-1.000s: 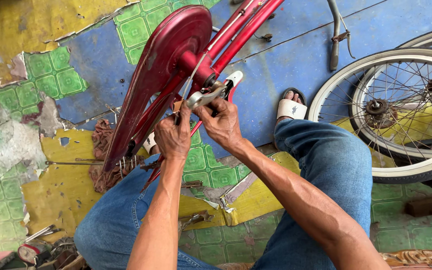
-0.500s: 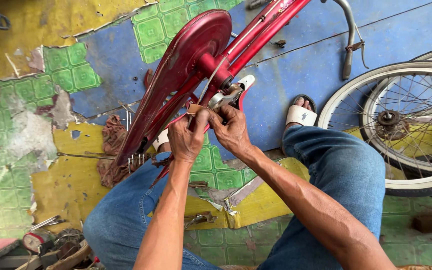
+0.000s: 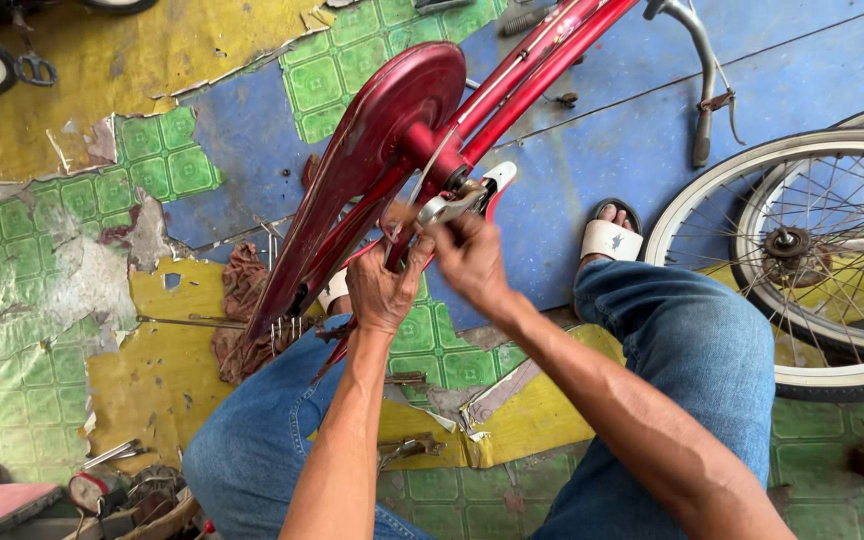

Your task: The person sits on the floor beside a red bicycle frame lying upside down and uses a wrench to tighten and adjust the crank and bottom bracket area, working the tool with both hands. They then pick up a rag and wipe down the frame and crank area.

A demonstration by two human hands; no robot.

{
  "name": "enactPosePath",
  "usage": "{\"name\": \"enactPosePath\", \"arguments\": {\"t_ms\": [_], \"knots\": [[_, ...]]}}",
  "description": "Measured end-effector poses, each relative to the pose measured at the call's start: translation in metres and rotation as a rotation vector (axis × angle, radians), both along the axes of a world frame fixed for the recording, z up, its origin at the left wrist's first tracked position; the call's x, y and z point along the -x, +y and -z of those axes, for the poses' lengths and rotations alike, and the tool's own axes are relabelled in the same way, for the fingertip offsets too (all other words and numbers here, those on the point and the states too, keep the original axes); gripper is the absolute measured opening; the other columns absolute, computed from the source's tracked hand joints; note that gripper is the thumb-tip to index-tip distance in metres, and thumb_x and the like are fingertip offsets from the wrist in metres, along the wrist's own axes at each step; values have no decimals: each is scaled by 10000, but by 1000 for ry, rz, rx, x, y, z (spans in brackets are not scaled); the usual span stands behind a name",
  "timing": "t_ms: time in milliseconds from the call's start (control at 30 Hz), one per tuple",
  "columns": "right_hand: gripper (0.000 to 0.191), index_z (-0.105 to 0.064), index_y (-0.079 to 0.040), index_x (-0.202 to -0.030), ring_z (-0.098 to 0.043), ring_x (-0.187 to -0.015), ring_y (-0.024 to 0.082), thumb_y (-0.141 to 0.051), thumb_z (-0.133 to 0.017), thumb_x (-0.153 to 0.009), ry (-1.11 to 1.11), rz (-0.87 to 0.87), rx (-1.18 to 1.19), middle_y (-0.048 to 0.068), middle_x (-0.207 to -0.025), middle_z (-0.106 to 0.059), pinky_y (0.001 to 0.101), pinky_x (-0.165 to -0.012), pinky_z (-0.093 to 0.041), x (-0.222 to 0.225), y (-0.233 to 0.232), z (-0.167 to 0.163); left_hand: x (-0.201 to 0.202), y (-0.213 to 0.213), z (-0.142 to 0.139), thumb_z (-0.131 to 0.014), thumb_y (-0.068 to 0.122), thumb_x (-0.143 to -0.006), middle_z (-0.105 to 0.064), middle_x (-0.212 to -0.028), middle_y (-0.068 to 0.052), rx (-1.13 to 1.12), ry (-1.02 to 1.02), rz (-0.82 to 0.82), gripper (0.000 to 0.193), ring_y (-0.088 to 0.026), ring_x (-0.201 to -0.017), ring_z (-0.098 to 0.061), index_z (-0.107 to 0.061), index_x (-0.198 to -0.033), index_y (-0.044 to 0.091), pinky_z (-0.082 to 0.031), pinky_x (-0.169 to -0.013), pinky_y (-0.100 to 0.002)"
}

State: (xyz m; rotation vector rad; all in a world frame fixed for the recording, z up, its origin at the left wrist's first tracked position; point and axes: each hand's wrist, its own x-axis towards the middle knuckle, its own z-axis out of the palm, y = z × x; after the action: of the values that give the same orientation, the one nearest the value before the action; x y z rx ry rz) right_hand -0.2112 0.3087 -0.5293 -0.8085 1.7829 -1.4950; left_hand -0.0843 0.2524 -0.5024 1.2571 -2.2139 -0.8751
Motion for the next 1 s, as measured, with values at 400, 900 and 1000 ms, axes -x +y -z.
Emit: {"name": "enactPosePath", "arguments": {"t_ms": [400, 900, 1000], "knots": [[240, -708, 46, -868, -500, -623, 85, -176, -744, -952, 52, 8, 26, 93, -623, -575, 315, -530, -449, -3, -2, -5, 6, 2, -8, -686, 547, -930, -707, -859, -117, -32, 175, -19, 497, -290, -777, -698, -712, -996, 56, -551, -730, -395], [202, -763, 25, -940, -519, -591, 66, -168, -702, -936, -24, 37, 1, 58, -616, -614, 308, -514, -443, -4, 1, -3, -1, 2, 2, -687, 491, -959, -725, -911, -162, 58, 34, 28, 462, -362, -844, -686, -737, -1020, 35, -518, -788, -436], [224, -750, 25, -951, -518, -603, 81, -198, -724, -952, 9, -40, 67, 92, -641, -590, 315, -535, -448, -5, 3, -1, 0, 1, 3, -687, 486, -967, -716, -930, -174, 118, 73, 38, 471, -373, -863, -677, -716, -1004, 17, -513, -790, -447]]}}
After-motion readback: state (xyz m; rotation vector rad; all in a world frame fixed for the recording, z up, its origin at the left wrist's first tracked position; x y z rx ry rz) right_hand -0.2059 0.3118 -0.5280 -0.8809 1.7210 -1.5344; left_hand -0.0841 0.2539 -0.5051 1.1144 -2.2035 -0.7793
